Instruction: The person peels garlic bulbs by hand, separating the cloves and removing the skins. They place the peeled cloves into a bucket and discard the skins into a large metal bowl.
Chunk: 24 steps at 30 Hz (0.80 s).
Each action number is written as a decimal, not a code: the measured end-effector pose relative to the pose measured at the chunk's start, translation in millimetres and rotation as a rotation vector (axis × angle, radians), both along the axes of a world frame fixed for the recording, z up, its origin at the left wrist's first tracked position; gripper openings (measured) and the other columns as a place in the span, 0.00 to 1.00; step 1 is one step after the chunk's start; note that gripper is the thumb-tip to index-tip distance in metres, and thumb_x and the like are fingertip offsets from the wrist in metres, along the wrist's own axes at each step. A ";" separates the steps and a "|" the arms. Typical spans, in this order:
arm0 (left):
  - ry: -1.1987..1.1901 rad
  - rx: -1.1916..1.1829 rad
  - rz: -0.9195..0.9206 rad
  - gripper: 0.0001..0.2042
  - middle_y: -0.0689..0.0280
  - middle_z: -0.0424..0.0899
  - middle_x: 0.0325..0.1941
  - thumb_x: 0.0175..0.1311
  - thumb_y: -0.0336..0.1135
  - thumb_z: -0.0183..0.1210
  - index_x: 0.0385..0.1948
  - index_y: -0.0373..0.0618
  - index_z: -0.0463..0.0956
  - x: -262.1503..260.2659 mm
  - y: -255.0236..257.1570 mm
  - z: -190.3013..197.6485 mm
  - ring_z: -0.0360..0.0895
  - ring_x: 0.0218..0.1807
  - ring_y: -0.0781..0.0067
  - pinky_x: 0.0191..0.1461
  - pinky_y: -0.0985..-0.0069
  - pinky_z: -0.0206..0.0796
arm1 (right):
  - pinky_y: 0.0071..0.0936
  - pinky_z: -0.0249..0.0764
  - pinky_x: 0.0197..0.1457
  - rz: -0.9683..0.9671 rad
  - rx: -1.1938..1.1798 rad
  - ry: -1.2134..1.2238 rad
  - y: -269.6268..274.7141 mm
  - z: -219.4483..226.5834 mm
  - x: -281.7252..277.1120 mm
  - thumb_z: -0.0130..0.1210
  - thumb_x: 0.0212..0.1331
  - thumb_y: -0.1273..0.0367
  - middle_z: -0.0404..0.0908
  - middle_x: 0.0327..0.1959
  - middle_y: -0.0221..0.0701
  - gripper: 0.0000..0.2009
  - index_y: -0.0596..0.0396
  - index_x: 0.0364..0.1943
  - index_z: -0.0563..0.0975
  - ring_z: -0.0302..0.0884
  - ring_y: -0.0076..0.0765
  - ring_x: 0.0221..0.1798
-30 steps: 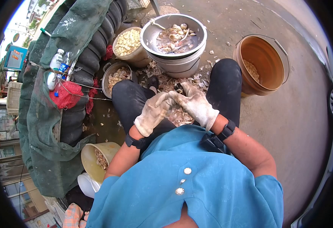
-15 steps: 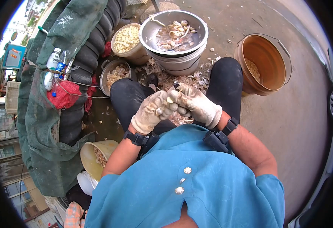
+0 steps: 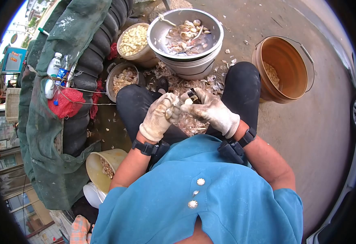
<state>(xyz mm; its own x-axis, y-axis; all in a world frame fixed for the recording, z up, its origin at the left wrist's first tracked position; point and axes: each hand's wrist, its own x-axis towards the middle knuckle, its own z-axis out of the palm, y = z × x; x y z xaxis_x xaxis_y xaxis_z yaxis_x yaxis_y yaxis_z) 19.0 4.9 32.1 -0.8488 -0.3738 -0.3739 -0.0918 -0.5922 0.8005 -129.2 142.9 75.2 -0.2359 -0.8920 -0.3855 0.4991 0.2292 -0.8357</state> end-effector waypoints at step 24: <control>0.153 -0.079 -0.137 0.20 0.61 0.78 0.49 0.66 0.33 0.55 0.58 0.35 0.66 -17.6 -9.4 -7.5 0.76 0.46 0.76 0.50 0.81 0.68 | 0.08 0.51 0.18 -0.514 0.284 0.419 54.7 10.7 -88.2 0.59 0.64 0.58 0.71 0.23 0.16 0.11 0.47 0.35 0.73 0.57 0.06 0.18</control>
